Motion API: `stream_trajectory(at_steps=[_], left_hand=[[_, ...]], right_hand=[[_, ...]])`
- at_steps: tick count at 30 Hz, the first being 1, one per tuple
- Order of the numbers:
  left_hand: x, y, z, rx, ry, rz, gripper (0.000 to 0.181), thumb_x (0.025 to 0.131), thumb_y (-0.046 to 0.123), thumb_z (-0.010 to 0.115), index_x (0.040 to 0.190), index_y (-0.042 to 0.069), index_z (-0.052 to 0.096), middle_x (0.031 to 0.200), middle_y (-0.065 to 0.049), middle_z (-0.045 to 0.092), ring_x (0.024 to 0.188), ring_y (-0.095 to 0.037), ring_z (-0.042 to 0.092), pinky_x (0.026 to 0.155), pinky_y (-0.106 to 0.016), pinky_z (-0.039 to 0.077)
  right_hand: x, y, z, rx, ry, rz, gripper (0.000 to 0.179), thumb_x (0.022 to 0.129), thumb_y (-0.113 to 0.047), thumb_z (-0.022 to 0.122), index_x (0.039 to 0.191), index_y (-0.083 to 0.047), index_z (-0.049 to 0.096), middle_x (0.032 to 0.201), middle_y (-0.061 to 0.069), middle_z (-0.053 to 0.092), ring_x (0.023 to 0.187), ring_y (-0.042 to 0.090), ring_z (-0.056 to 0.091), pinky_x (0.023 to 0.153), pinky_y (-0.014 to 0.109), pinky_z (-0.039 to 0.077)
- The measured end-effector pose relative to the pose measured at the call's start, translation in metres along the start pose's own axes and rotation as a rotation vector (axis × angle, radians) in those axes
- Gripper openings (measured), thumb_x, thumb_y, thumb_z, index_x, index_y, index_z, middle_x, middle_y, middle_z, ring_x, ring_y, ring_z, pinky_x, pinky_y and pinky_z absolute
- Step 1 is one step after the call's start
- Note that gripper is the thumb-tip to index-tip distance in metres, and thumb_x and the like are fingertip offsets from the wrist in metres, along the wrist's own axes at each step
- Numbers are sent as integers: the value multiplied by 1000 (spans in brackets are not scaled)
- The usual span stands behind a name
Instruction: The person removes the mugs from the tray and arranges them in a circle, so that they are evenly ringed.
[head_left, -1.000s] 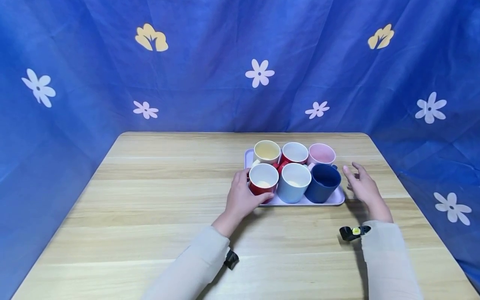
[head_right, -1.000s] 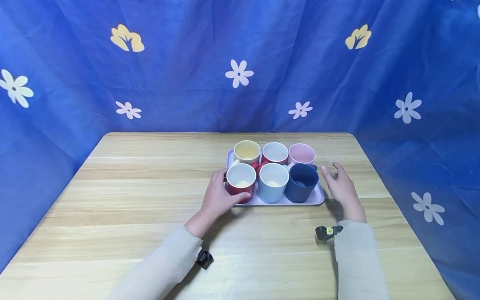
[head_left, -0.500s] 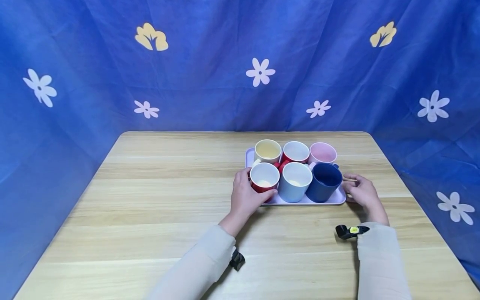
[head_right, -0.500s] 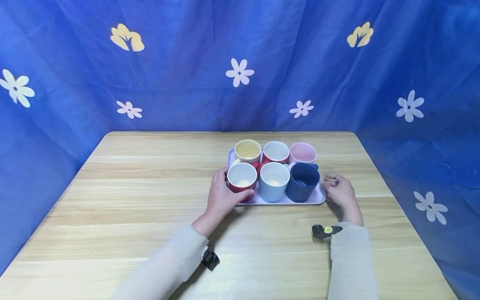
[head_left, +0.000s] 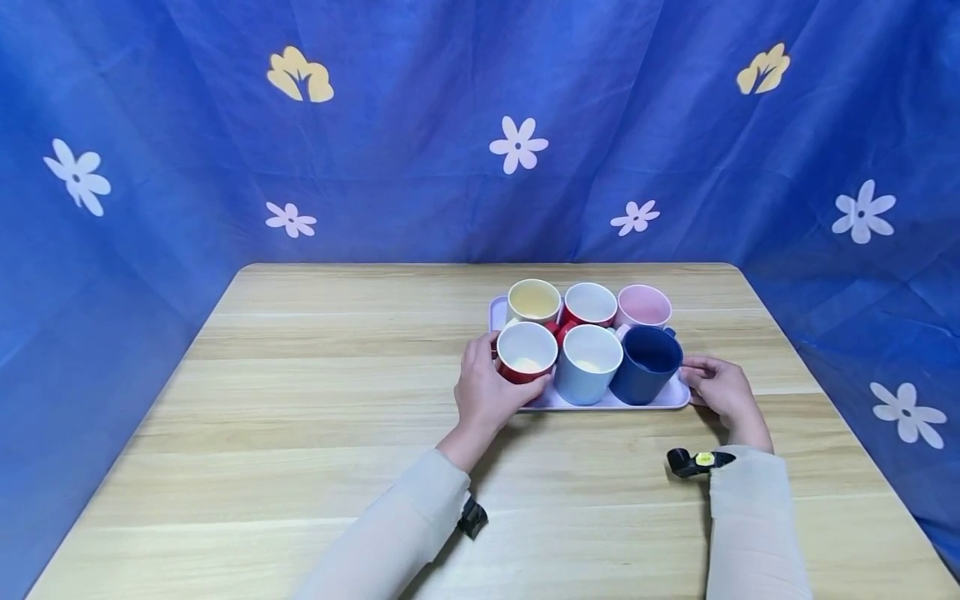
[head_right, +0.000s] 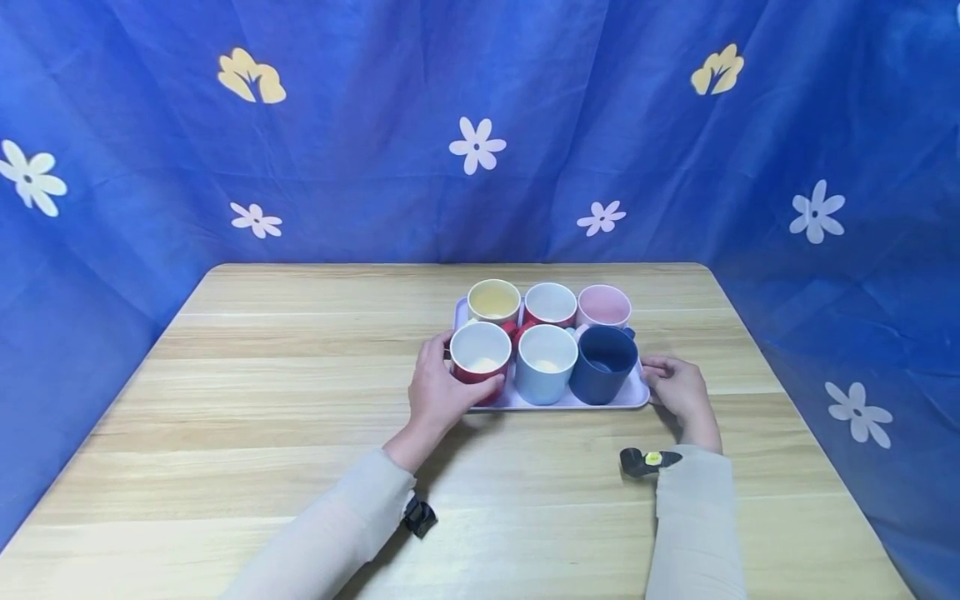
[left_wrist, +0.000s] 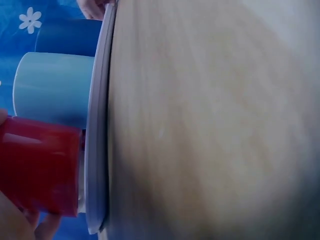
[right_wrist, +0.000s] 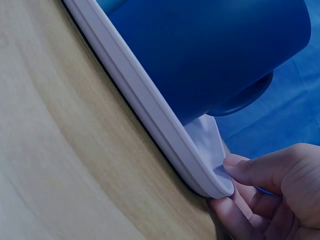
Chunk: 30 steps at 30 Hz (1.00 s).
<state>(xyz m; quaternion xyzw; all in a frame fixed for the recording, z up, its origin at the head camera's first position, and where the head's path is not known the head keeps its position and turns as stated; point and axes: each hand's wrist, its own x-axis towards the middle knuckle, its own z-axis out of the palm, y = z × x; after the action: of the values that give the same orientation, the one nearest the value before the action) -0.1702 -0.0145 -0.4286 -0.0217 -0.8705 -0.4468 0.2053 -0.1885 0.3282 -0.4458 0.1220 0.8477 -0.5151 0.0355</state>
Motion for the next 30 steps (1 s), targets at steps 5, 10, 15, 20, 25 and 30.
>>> stream_trajectory(at_steps=[5,10,15,20,25,30], left_hand=[[1,3,-5,-31,79,52,85,54,46,88,123,12,52,112,-4,53,102,-21,55,70,-47,51],[2,9,-13,-119,172,115,85,53,41,90,123,9,54,110,-6,53,101,-18,53,71,-40,53],[8,16,-25,-224,234,145,83,54,34,90,124,8,54,114,-7,51,101,-18,52,70,-31,55],[16,15,-39,-275,310,168,84,55,33,90,125,6,53,114,-10,50,100,-19,49,66,-33,52],[26,4,-52,-268,414,165,83,53,30,90,123,4,53,111,-11,50,99,-19,49,65,-33,50],[37,-14,-61,-237,467,83,82,54,30,91,123,6,54,111,-11,49,102,-17,49,70,-35,53]], right_hand=[[1,2,1,11,0,23,38,95,-9,56,128,9,51,97,3,65,73,0,58,63,23,54],[2,3,2,13,-9,37,39,96,-11,56,129,9,51,101,6,66,74,1,58,64,23,54],[1,3,2,-9,-13,33,39,96,-12,56,129,8,51,105,9,65,74,1,58,63,23,53],[0,2,1,-9,-16,27,40,96,-13,56,129,9,51,106,8,64,74,1,57,64,22,53],[0,2,1,-9,-18,19,40,96,-12,56,130,9,50,106,8,64,74,1,57,64,22,53],[-1,1,0,-11,-19,20,40,96,-12,56,130,9,50,106,8,64,74,1,58,64,22,53]])
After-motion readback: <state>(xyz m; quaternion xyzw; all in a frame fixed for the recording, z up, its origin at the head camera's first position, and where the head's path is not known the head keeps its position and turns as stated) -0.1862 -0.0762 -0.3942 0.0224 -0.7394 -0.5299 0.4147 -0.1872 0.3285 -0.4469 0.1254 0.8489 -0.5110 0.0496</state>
